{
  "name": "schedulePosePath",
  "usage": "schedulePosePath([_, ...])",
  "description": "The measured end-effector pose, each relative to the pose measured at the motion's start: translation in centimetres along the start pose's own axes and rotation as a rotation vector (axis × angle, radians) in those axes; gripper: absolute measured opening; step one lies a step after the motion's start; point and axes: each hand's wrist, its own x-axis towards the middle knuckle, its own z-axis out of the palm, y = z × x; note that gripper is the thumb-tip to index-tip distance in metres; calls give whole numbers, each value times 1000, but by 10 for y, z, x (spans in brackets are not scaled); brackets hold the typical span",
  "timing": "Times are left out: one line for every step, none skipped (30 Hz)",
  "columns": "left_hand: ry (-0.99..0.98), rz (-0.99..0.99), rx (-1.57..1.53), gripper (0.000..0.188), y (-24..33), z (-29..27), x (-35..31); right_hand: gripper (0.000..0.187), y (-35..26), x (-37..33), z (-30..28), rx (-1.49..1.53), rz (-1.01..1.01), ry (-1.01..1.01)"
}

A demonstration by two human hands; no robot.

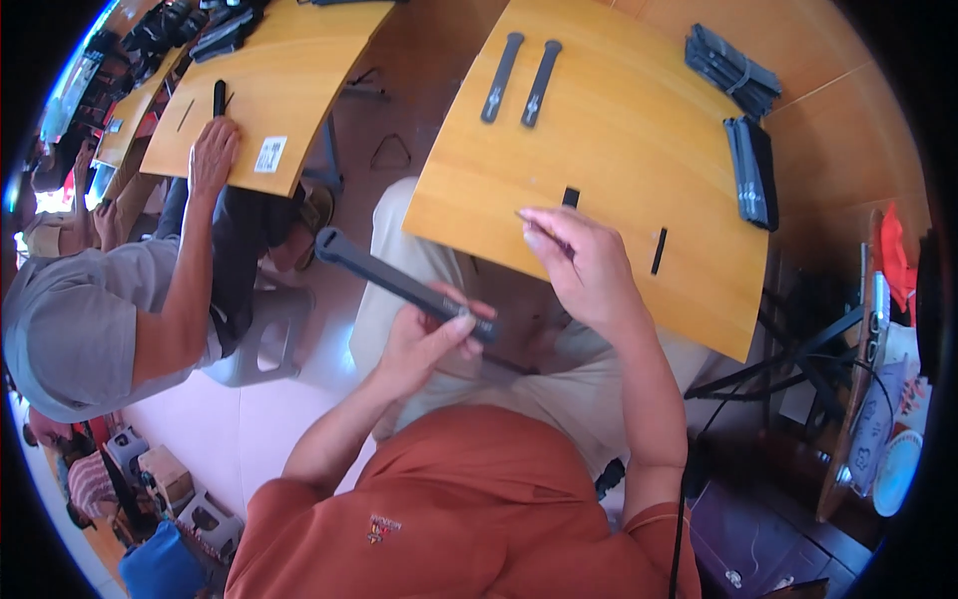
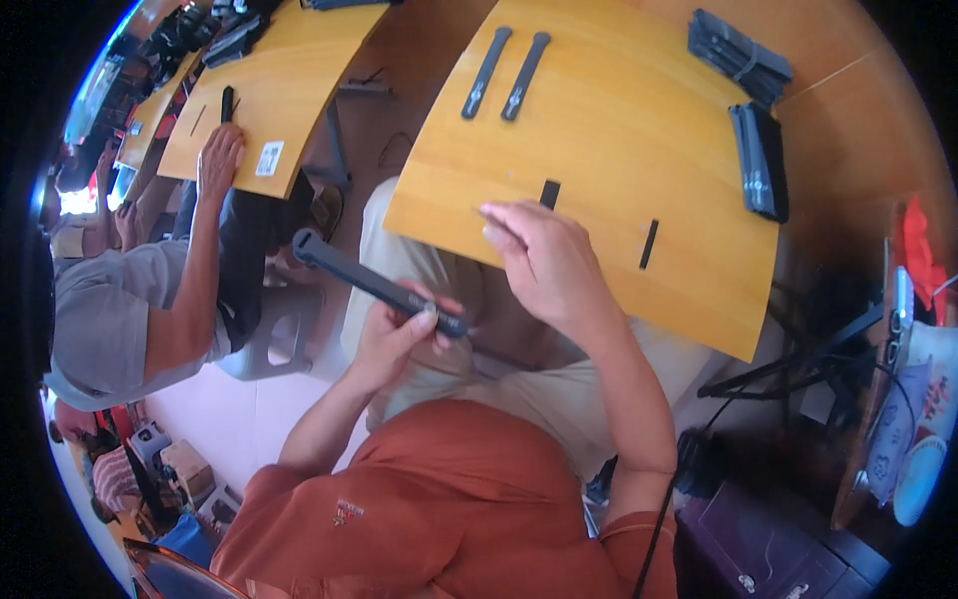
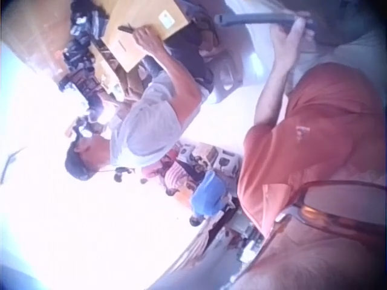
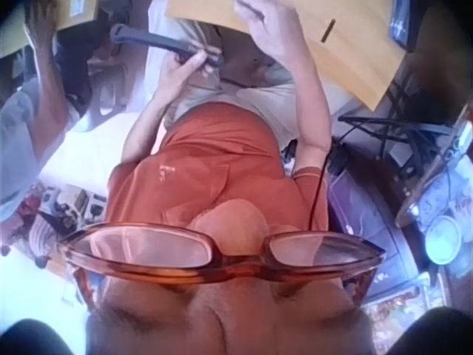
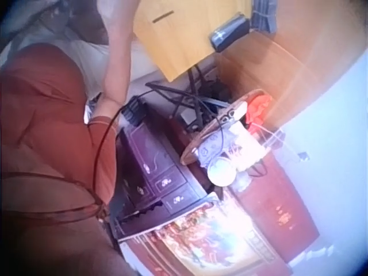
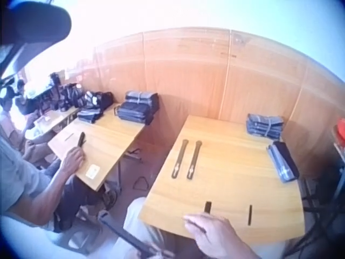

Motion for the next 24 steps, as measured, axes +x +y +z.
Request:
schedulePosePath([20,19,-14,28,1,3,4,25,-4,-15,2,58,7,-45])
schedulePosePath([41,40,-27,29,3,5,8,23,-8,-28,5,116,13,-89])
schedulePosePath([59,60,-14,29,6,9,13,24,-10,-40,7,182,8,-101])
schedulePosePath([54,90,-5,30,8,11,17,24,-11,-51,10,194,22,-107])
schedulePosePath([47,99,-22,31,11,15,19,24,-11,-61,14,208,30,-129])
schedulePosePath([37,114,-37,32,12,17,21,24,-10,-68,17,220,34,-148])
schedulePosePath([42,105,-33,32,11,18,21,24,-9,-72,18,229,40,-148])
schedulePosePath([27,103,-30,33,10,19,22,25,-8,-77,19,215,24,-117])
schedulePosePath([7,100,-29,35,8,20,21,27,-7,-80,20,196,10,-84])
schedulePosePath([6,94,-27,35,7,22,20,29,-6,-84,21,177,-5,-50])
schedulePosePath([-4,84,-42,35,6,24,19,29,-4,-86,22,179,-1,-47])
schedulePosePath([-13,75,-55,35,5,27,18,29,-1,-88,25,178,-34,0])
schedulePosePath([-14,71,-51,35,5,28,17,29,0,-91,26,176,-68,47])
schedulePosePath([-17,69,-47,35,4,30,17,29,0,-93,25,179,-65,51])
schedulePosePath([-18,67,-44,36,3,31,16,28,-1,-96,23,190,-16,29])
schedulePosePath([-18,64,-41,36,2,30,16,27,-2,-98,22,200,34,7])
schedulePosePath([-25,65,-46,38,0,30,16,27,-2,-99,21,203,36,10])
schedulePosePath([-31,65,-51,41,-1,29,16,26,-3,-100,21,197,16,19])
schedulePosePath([-32,61,-49,41,-1,29,15,25,-2,-102,20,191,-4,28])
schedulePosePath([-35,68,-36,41,-1,30,15,25,-1,-104,21,194,-1,31])
schedulePosePath([-38,75,-23,41,-1,30,15,25,1,-105,21,172,-42,47])
schedulePosePath([-38,72,-21,41,-2,30,15,26,3,-106,21,149,-83,62])
schedulePosePath([-36,74,-21,42,-4,29,15,26,4,-107,21,151,-81,64])
schedulePosePath([-35,76,-23,42,-5,29,15,27,5,-107,21,134,-107,74])
